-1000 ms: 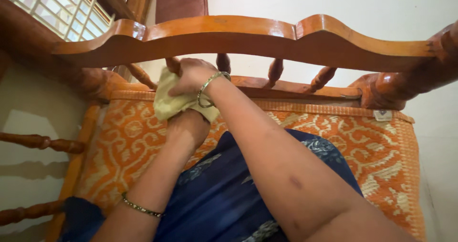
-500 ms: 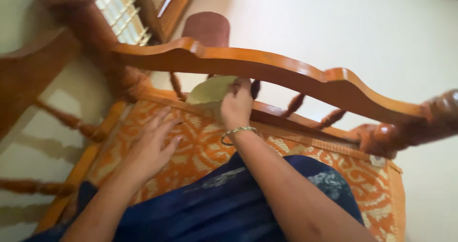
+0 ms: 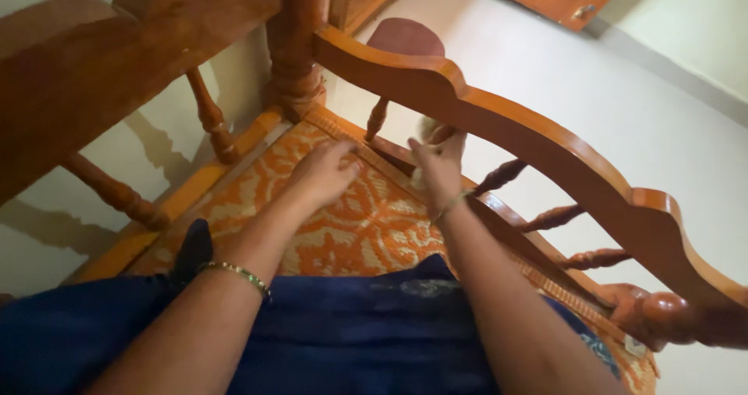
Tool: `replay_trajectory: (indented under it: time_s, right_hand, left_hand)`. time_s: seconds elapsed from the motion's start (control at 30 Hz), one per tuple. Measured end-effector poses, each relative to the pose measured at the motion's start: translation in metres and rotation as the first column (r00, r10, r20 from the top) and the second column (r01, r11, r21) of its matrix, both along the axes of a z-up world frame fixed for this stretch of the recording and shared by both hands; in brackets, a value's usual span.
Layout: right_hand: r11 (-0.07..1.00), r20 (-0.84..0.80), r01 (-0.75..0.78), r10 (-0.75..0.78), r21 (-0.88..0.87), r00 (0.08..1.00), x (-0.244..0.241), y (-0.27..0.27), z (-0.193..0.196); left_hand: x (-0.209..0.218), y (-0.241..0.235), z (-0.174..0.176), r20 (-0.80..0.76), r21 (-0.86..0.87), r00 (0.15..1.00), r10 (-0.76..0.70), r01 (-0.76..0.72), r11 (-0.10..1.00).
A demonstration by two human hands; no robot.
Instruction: The person wipes the wooden slats and top rail of a bench with a cloth, moving the cloth between the spindles and along the top surface.
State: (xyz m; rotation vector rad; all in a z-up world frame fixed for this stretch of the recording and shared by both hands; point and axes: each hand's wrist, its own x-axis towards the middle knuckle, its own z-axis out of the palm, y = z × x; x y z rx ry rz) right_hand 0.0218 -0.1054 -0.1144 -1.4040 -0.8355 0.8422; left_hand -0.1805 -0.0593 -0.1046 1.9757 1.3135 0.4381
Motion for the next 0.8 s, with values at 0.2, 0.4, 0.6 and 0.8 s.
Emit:
replay_trajectory:
  time_s: [0.2,0.4,0.6,0.8]
  right_hand:
    - [0.983,0.376,0.172,-0.136,-0.065,0.917,-0.019,-0.003,-0.038]
    - [0.988,-0.053,0.007,-0.016,-0.156,0.998,0.004,0.013,-0.024]
    - [0.969,0.156,0.187,-0.162,-0.160,0.974,-0.018,-0.004,-0.044]
    - [0.978,-0.144,0.014,-0.045,-0.210,0.988,0.010,0.004,-0.014]
  left_hand:
    - [0.001,0.023,-0.014,0.032,-0.152,0.992,0.119,-0.113,0.982]
    - [0.000,0.027,-0.024,0.064,0.025,0.996,0.063,-0.065,0.998]
    - [-0.001,0.031,-0.041,0.062,0.046,0.996,0.065,-0.068,0.997]
    - [-0.001,0.028,-0.038,0.014,-0.002,0.998,0.057,-0.056,0.998]
